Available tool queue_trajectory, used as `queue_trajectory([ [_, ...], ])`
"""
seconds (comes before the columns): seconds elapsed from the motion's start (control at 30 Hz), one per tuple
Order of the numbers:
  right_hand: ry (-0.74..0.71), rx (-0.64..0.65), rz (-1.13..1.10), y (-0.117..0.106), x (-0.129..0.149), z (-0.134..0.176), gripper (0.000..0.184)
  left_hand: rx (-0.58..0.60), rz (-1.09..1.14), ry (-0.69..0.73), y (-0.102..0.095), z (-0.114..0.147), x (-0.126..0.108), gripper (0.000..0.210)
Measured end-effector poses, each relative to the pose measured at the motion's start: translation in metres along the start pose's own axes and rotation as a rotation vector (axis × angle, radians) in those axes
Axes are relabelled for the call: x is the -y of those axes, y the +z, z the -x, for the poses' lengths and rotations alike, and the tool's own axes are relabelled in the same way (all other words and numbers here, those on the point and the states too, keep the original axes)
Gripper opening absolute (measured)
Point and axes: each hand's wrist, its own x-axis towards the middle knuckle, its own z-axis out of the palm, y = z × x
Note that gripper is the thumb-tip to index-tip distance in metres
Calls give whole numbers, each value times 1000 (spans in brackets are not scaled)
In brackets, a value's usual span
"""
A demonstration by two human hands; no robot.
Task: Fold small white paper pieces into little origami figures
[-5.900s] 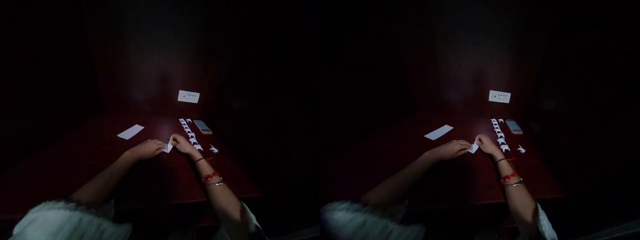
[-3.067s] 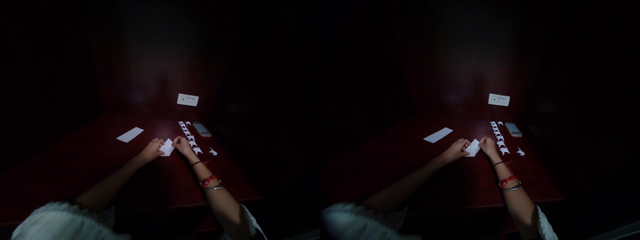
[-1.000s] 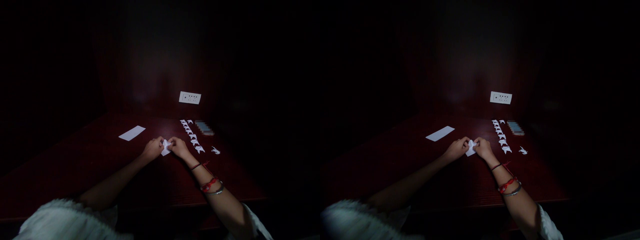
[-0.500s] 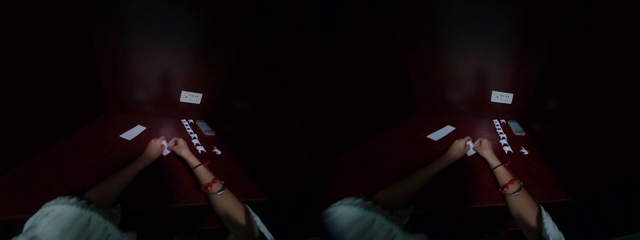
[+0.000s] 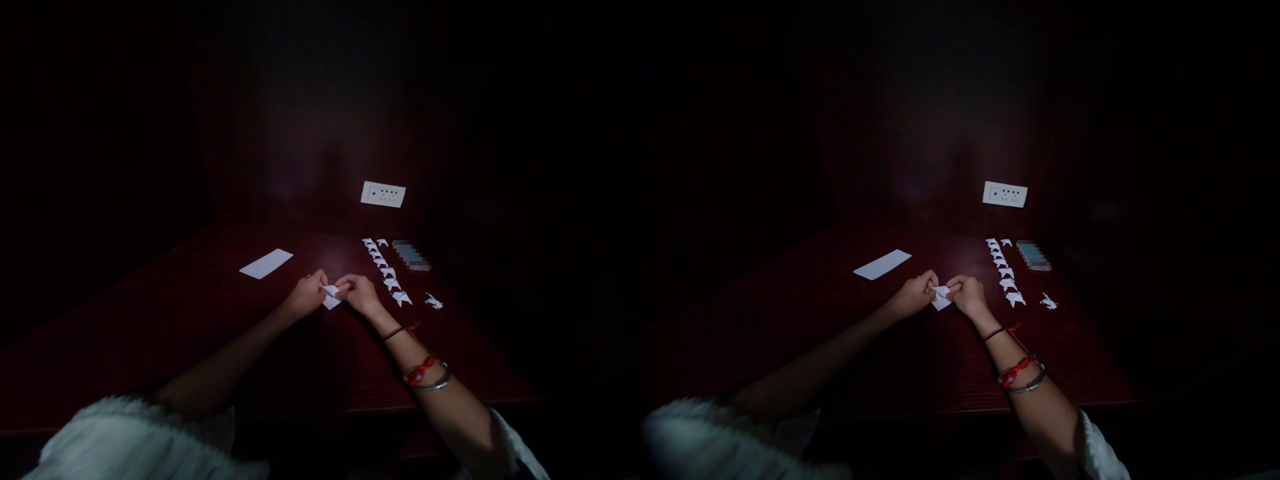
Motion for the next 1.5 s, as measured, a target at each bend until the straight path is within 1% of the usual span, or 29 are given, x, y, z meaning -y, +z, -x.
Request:
queue_trajectory([
  [0.1,-59,-21,33,-1,2,1,21,51,75,-10,1,-1,1,13],
  [0.2,-135,-28,84,-3,5,3,20,72,110,-23,0,-1,0,20],
  [0.27,-167,-38,116,-4,8,5,19,48,98,-26,-1,0,-1,20],
  [0.33,-175,-51,145,-5,11,6,22,8,68,-11,-2,0,-2,14],
  [0.43,-179,-67,174,-5,13,7,26,-66,9,61,-4,-1,-3,7],
  [0.57,-228,-98,195,-6,13,6,22,-150,-7,182,-5,-1,-6,6],
  [0.7,-261,-128,197,-7,16,7,20,-202,10,230,-5,1,-8,7],
  [0.9,-345,-164,202,-9,22,9,19,-249,12,263,-8,3,-14,10],
  [1.03,-360,-196,190,-10,25,11,19,-271,-5,301,-11,4,-17,11],
  [1.17,-361,-207,207,-10,27,11,17,-283,-14,290,-11,5,-19,10],
  [1.33,-415,-226,244,-12,28,12,15,-282,6,265,-11,5,-20,9],
  [1.5,-464,-248,288,-13,29,12,14,-300,9,270,-10,6,-19,9],
])
